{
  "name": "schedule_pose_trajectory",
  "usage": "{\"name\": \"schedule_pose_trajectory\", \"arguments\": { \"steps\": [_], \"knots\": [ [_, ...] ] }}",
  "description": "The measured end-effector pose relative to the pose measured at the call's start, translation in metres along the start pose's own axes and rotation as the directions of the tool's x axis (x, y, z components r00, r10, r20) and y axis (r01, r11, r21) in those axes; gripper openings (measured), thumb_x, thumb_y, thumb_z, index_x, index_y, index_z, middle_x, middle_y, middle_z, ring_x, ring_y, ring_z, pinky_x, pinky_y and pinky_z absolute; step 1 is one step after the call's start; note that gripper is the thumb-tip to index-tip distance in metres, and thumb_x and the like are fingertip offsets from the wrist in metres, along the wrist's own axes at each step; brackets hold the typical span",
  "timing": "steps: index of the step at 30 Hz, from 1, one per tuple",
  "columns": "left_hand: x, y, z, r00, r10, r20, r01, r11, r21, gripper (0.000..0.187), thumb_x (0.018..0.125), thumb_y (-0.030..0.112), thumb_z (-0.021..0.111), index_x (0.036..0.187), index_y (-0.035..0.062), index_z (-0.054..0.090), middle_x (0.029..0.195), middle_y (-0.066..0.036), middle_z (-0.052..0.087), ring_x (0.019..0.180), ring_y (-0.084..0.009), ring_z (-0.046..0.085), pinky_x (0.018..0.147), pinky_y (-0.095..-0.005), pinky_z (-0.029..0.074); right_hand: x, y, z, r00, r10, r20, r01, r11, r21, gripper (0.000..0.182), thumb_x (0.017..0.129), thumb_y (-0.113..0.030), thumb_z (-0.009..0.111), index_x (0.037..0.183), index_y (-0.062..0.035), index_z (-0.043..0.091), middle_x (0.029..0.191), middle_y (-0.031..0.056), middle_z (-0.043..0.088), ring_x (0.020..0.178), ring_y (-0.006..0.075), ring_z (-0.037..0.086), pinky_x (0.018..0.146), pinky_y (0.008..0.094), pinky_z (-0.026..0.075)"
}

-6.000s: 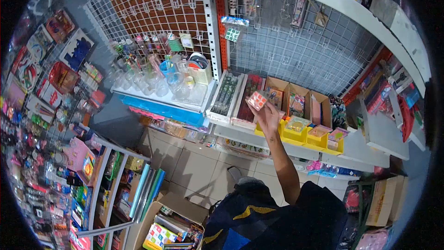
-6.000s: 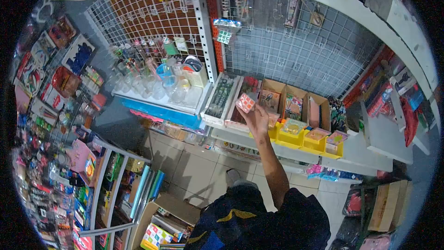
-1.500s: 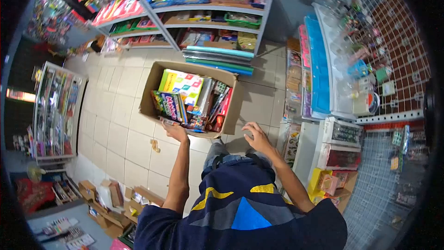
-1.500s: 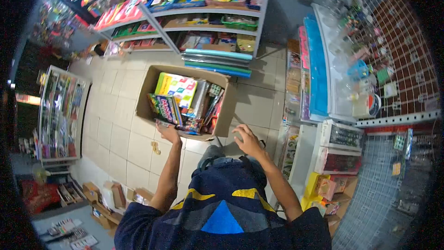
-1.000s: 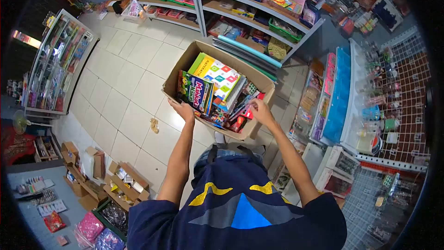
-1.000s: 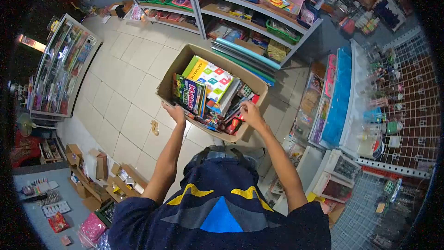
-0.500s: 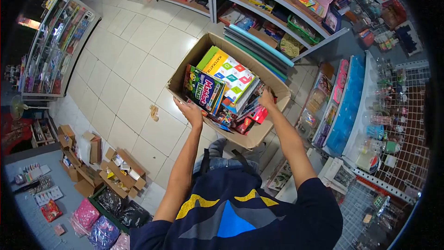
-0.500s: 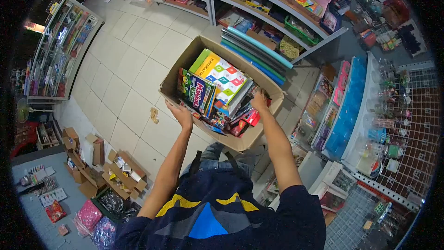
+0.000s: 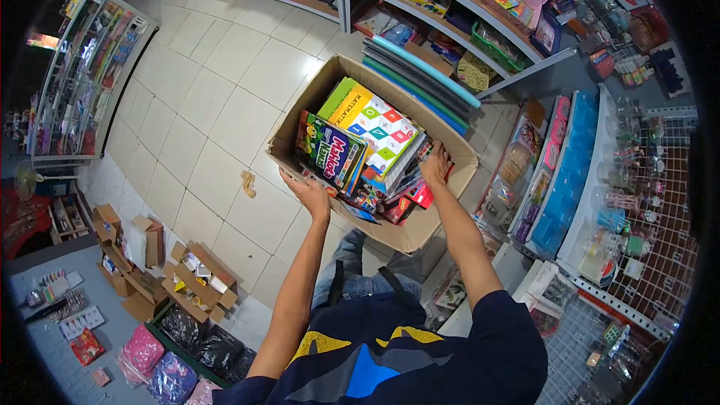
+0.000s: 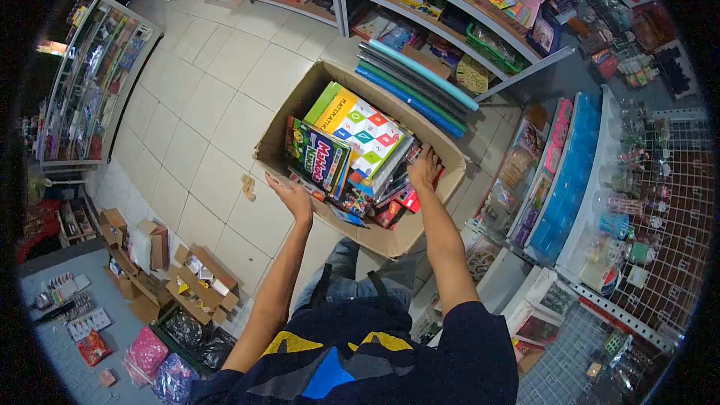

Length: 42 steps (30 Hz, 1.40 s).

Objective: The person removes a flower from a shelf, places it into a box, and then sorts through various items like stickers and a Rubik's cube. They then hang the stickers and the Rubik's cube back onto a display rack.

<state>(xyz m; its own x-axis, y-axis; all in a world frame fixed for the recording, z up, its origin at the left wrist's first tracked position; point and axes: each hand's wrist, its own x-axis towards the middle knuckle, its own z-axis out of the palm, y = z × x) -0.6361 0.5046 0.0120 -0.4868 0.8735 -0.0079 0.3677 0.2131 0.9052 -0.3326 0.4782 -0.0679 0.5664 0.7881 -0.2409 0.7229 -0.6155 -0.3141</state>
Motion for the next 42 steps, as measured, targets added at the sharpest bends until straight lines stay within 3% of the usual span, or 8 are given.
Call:
{"name": "schedule_pose_trajectory", "arguments": {
  "steps": [11,16,19,24,28,34,37,42],
  "knots": [
    [-0.004,-0.005,0.0,0.999,0.023,-0.028,-0.024,0.999,-0.032,0.069,0.082,-0.005,0.041,0.145,-0.0015,0.014,0.145,-0.027,0.028,0.134,-0.0375,0.03,0.112,-0.0394,0.022,-0.011,0.013,-0.044,0.982,0.023,0.19,-0.047,0.991,0.124,0.075,0.058,-0.043,0.081,0.109,0.0071,0.058,0.11,0.0279,0.06,0.106,0.0379,0.058,0.09,0.0433,0.047],
    [-0.003,-0.009,-0.002,1.0,0.001,-0.014,-0.002,0.998,-0.057,0.067,0.084,-0.004,0.043,0.145,-0.0033,0.015,0.147,-0.025,0.025,0.136,-0.0381,0.027,0.113,-0.0404,0.02,-0.046,0.021,-0.088,0.972,-0.09,0.216,-0.01,0.905,0.424,0.068,0.059,-0.035,0.085,0.107,-0.0001,0.051,0.1,0.0172,0.063,0.095,0.0304,0.063,0.082,0.0347,0.049],
    [-0.003,-0.01,-0.002,0.999,0.03,-0.02,-0.032,0.997,-0.075,0.066,0.084,-0.004,0.042,0.145,-0.0031,0.015,0.146,-0.026,0.026,0.135,-0.0381,0.028,0.113,-0.0408,0.02,-0.07,0.021,-0.107,0.963,-0.223,0.154,0.031,0.656,0.754,0.05,0.072,-0.016,0.077,0.109,-0.0038,0.045,0.09,0.0079,0.061,0.079,0.0109,0.058,0.069,0.0292,0.049],
    [-0.005,-0.003,-0.004,1.0,0.012,-0.011,-0.013,0.996,-0.084,0.067,0.084,-0.005,0.043,0.145,-0.0025,0.015,0.146,-0.027,0.025,0.136,-0.0392,0.027,0.113,-0.0416,0.02,-0.13,-0.004,-0.17,0.88,-0.359,0.309,-0.376,-0.133,0.917,0.052,0.084,-0.013,0.057,0.131,-0.0064,0.036,0.122,0.015,0.052,0.113,0.029,0.054,0.101,0.0476,0.043],
    [-0.005,-0.005,-0.007,1.0,0.03,-0.001,-0.031,0.997,-0.072,0.07,0.082,-0.006,0.044,0.145,-0.0022,0.015,0.147,-0.027,0.023,0.136,-0.0401,0.026,0.114,-0.0423,0.018,-0.154,0.007,-0.154,0.87,-0.393,0.298,-0.476,-0.509,0.717,0.047,0.084,-0.012,0.06,0.128,-0.0038,0.045,0.116,0.0154,0.058,0.108,0.0299,0.057,0.1,0.0535,0.043],
    [-0.007,0.001,-0.015,0.999,0.039,0.034,-0.037,0.997,-0.07,0.071,0.081,-0.004,0.048,0.145,-0.0008,0.017,0.147,-0.026,0.024,0.136,-0.0405,0.025,0.113,-0.0425,0.021,-0.174,0.006,-0.153,0.896,-0.368,0.249,-0.395,-0.403,0.825,0.048,0.085,-0.017,0.064,0.127,-0.0077,0.043,0.112,0.0125,0.06,0.106,0.0259,0.059,0.099,0.0472,0.045],
    [-0.017,0.028,-0.023,0.996,-0.088,-0.01,0.088,0.964,0.251,0.071,0.082,0.0,0.052,0.144,0.0015,0.018,0.145,-0.025,0.025,0.135,-0.0389,0.028,0.109,-0.0449,0.028,-0.182,-0.005,-0.165,0.92,-0.346,0.185,-0.296,-0.301,0.906,0.052,0.086,-0.02,0.065,0.13,-0.01,0.038,0.113,0.0094,0.059,0.106,0.0234,0.06,0.096,0.0408,0.046],
    [-0.033,0.076,-0.026,0.822,0.511,0.25,-0.533,0.846,0.02,0.029,0.085,0.019,0.065,0.107,0.0008,0.061,0.113,-0.017,0.057,0.111,-0.0327,0.05,0.098,-0.0423,0.037,-0.192,-0.023,-0.184,0.951,-0.306,0.042,-0.104,-0.19,0.976,0.072,0.075,-0.009,0.076,0.133,-0.0086,0.033,0.126,0.0066,0.044,0.123,0.0172,0.042,0.104,0.032,0.035]
  ]
}}
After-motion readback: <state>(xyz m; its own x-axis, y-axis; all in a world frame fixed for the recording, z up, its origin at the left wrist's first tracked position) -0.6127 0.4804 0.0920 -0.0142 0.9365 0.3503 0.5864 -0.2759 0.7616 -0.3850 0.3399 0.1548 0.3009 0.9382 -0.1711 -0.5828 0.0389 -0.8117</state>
